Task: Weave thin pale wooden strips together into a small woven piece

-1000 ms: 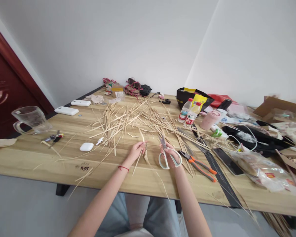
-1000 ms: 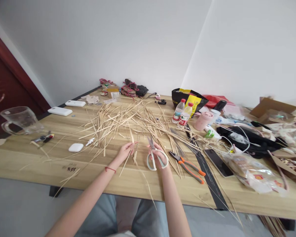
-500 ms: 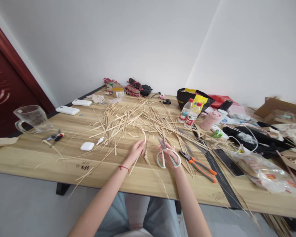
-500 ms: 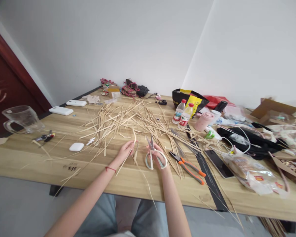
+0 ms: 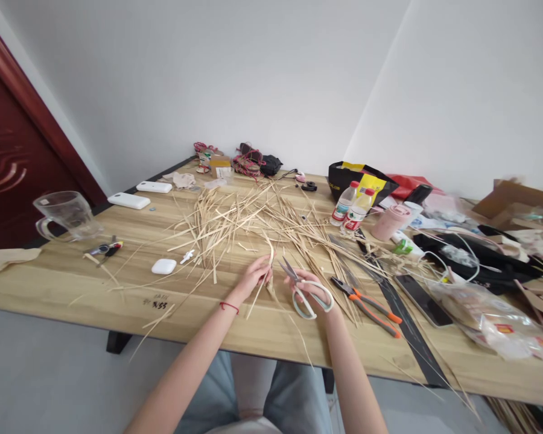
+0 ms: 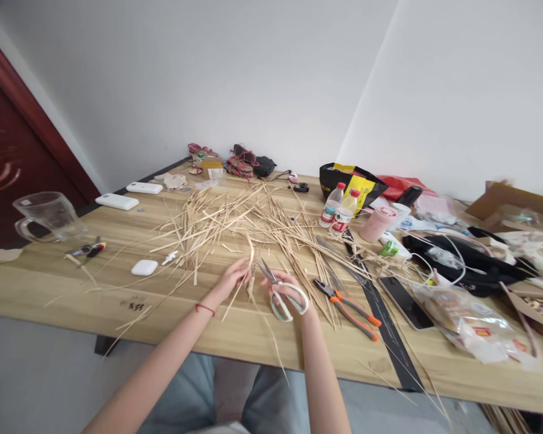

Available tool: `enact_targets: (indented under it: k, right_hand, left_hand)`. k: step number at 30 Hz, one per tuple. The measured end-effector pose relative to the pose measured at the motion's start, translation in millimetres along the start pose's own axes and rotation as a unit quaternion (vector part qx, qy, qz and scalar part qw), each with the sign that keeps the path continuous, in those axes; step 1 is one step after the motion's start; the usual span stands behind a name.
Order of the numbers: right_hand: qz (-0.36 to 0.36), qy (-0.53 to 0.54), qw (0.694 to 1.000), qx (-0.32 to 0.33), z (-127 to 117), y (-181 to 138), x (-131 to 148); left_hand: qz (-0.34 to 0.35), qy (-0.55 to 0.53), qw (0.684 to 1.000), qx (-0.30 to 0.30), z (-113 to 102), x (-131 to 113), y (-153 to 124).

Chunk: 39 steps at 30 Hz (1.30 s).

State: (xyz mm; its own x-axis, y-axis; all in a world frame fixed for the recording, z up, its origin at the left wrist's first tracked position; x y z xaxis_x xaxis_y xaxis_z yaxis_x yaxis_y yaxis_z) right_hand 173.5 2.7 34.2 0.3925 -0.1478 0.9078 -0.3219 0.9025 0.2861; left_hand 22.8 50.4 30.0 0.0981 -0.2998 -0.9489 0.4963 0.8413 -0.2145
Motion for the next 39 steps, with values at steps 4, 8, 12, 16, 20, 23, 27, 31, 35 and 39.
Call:
enact_targets:
  k: [4, 8, 12, 16, 20, 23, 27, 31, 35, 39]
  right_hand:
    - [0.015, -0.014, 1.000, 0.001, 1, 1, -3]
    - [0.043, -0.041, 0.998, 0.016, 3, 1, -4]
    - [0.071, -0.058, 0.995, 0.028, 2, -1, -4]
    - [0.099, -0.075, 0.992, 0.028, 0, -3, -3]
    - [0.114, -0.086, 0.989, 0.040, 3, -2, -2]
    - [0.105, -0.081, 0.991, 0.029, 3, -2, -1]
    - [0.101, -0.075, 0.991, 0.037, 6, -4, 0]
    - [0.098, -0.068, 0.992, 0.032, 8, -3, 5]
    - [0.103, -0.077, 0.991, 0.039, 12, -4, 7]
    - [0.090, -0.085, 0.992, 0.020, 13, -4, 8]
  left_hand:
    - [0.026, 0.006, 1.000, -0.013, -5, 4, 5]
    - [0.045, 0.000, 0.998, -0.043, -11, 11, 15]
    - [0.059, 0.010, 0.996, -0.068, -17, 16, 21]
    - [0.078, -0.003, 0.995, -0.066, -20, 13, 21]
    - [0.053, 0.016, 0.996, -0.070, -20, 6, 15]
    - [0.024, 0.042, 0.998, -0.039, -14, 2, 10]
    - [0.014, 0.053, 0.998, -0.001, -8, -5, 4]
    - [0.000, 0.084, 0.996, 0.031, -2, -5, 1]
    - [-0.015, 0.098, 0.994, 0.051, 2, -4, -1]
    - [-0.037, 0.098, 0.991, 0.084, 7, -5, -5]
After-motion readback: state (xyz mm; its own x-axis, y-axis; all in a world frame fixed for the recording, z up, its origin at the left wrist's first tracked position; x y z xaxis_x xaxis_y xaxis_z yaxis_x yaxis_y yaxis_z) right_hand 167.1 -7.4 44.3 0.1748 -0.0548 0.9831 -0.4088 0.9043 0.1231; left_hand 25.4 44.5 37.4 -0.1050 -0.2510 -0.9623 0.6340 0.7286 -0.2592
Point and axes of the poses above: each hand's wrist, its own y-axis towards the middle knuckle, its own z-axis out of the palm, x = y × z, the point moved 7 cm from there along y, towards the middle knuckle, and after that the axes turned 14 degrees about -z, right-handed, at the moved point
